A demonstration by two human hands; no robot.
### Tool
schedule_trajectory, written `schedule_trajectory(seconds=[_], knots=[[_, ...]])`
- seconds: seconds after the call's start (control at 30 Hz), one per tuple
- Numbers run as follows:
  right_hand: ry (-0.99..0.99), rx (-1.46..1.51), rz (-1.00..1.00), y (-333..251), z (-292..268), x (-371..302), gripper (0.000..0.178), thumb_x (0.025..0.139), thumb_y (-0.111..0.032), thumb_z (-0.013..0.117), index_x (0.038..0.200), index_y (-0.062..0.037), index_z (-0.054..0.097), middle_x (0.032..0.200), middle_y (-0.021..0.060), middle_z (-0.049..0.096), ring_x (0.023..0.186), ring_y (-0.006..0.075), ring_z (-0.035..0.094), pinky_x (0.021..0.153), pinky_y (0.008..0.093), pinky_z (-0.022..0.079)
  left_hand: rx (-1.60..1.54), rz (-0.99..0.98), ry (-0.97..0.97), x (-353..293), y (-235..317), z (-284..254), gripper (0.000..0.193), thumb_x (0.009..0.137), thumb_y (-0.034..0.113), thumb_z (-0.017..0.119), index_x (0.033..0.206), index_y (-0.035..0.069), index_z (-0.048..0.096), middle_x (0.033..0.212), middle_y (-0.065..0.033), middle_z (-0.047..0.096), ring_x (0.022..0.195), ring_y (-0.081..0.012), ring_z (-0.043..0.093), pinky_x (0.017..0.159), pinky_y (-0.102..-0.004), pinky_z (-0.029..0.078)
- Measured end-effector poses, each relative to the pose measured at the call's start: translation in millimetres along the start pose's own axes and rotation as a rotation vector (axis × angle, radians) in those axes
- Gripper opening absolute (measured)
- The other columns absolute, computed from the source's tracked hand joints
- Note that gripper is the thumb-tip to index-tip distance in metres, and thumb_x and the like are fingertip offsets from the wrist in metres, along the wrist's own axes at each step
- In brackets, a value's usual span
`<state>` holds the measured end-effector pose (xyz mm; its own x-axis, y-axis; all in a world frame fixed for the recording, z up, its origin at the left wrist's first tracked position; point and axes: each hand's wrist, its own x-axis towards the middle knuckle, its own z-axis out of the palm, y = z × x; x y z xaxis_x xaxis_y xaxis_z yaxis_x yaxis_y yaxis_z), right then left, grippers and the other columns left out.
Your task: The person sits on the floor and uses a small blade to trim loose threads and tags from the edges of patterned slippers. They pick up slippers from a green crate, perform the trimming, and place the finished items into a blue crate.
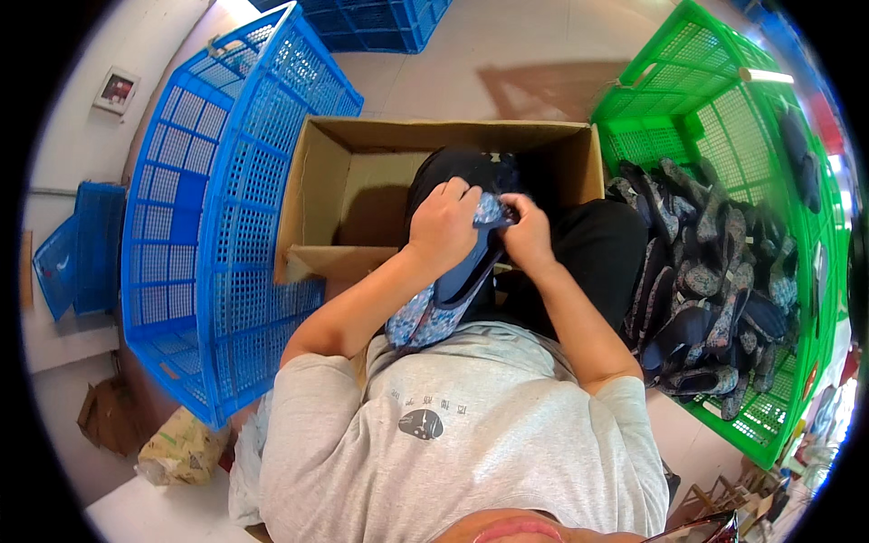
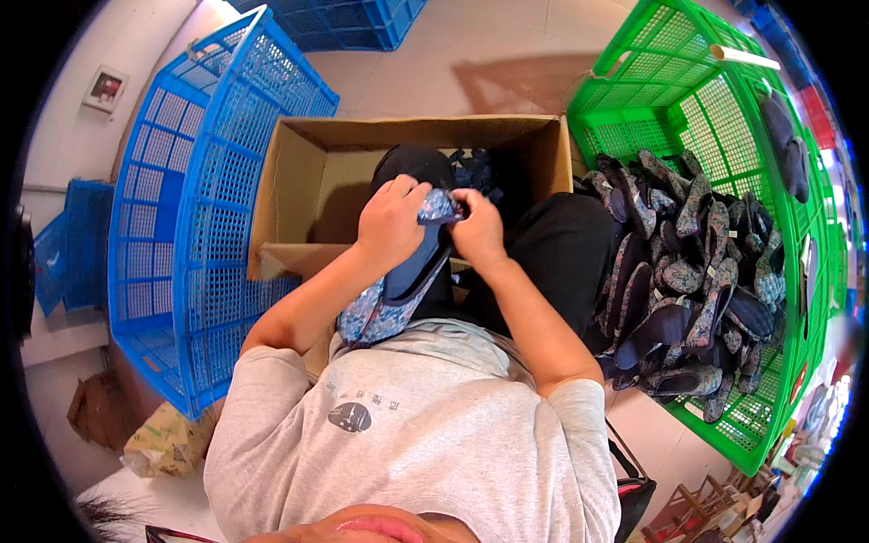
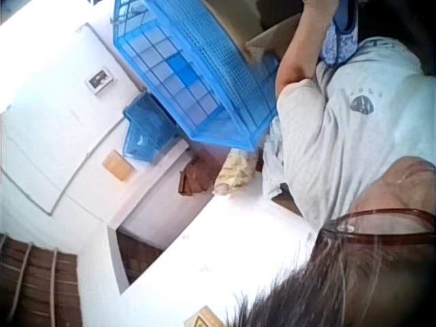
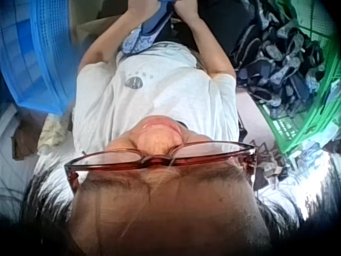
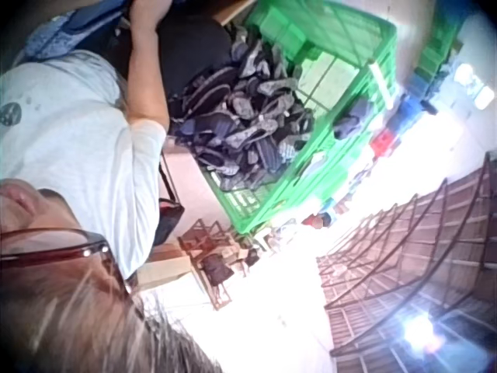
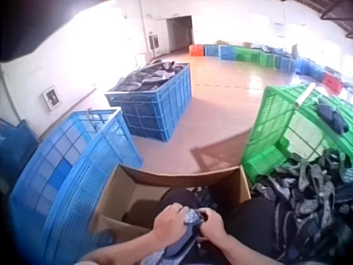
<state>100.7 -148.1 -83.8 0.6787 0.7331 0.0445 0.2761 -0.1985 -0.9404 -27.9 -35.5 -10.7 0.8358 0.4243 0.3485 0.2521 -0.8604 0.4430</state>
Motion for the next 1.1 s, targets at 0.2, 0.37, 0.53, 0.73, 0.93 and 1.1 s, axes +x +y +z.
schedule_trajectory(seconds=[0.2, 0.37, 0.53, 0.73, 0.93, 1.1], knots=[[0.009, -0.076, -0.139, -34.5, -32.2, -3.5, 0.037, 0.071, -0.001, 0.072, 0.108, -0.0023, 0.068, 0.099, 0.0158, 0.069, 0.091, 0.0271, 0.065, 0.083, 0.0329, 0.051, -0.079, -0.055, 0.048, 0.8, 12.3, -0.8, 0.045, 0.068, -0.001, 0.066, 0.113, 0.002, 0.061, 0.103, -0.0128, 0.062, 0.095, -0.0366, 0.061, 0.082, -0.0421, 0.051], [-0.059, 0.234, -0.187, -70.5, -36.5, -30.9, 0.068, 0.064, 0.004, 0.071, 0.129, -0.0045, 0.055, 0.118, 0.0078, 0.061, 0.108, 0.0173, 0.06, 0.09, 0.0273, 0.048, -0.234, 0.039, 0.184, -5.9, 20.3, -40.9, 0.044, 0.067, -0.001, 0.068, 0.11, 0.002, 0.059, 0.101, -0.0158, 0.064, 0.091, -0.0393, 0.064, 0.079, -0.0423, 0.053], [-0.035, 0.553, -0.213, -81.6, -24.6, -60.1, 0.067, 0.071, 0.006, 0.079, 0.129, -0.007, 0.049, 0.127, 0.0027, 0.06, 0.08, -0.0009, 0.048, 0.066, 0.0112, 0.038, -0.105, 0.341, 0.436, -21.0, 39.8, -70.3, 0.041, 0.07, -0.001, 0.072, 0.109, -0.002, 0.06, 0.102, -0.0187, 0.067, 0.084, -0.0326, 0.067, 0.073, -0.038, 0.055], [0.068, 0.506, -0.348, -68.4, -15.0, -63.1, 0.051, 0.075, 0.002, 0.079, 0.12, -0.0038, 0.057, 0.117, 0.0037, 0.066, 0.065, 0.0018, 0.043, 0.058, 0.0156, 0.037, -0.06, 0.406, 0.459, -33.6, 51.8, -74.0, 0.04, 0.069, 0.002, 0.073, 0.107, -0.003, 0.062, 0.102, -0.0199, 0.066, 0.079, -0.0325, 0.067, 0.07, -0.0386, 0.055], [0.105, 0.58, -0.323, -65.5, -4.0, -59.7, 0.046, 0.075, 0.007, 0.074, 0.117, -0.0037, 0.06, 0.114, 0.0039, 0.066, 0.073, 0.0067, 0.05, 0.065, 0.0196, 0.042, -0.094, 0.428, 0.394, -32.3, 54.9, -71.0, 0.044, 0.068, -0.001, 0.077, 0.109, -0.002, 0.061, 0.1, -0.0205, 0.067, 0.078, -0.0327, 0.068, 0.069, -0.039, 0.056], [0.082, 0.232, -0.363, -82.5, -22.5, -41.7, 0.036, 0.078, 0.005, 0.071, 0.112, -0.0022, 0.061, 0.104, 0.0052, 0.066, 0.086, 0.0106, 0.059, 0.076, 0.0237, 0.048, -0.03, 0.336, 0.383, -25.9, 47.5, -66.4, 0.048, 0.065, 0.0, 0.072, 0.112, -0.002, 0.063, 0.104, -0.0193, 0.067, 0.086, -0.0347, 0.067, 0.077, -0.0404, 0.054]])
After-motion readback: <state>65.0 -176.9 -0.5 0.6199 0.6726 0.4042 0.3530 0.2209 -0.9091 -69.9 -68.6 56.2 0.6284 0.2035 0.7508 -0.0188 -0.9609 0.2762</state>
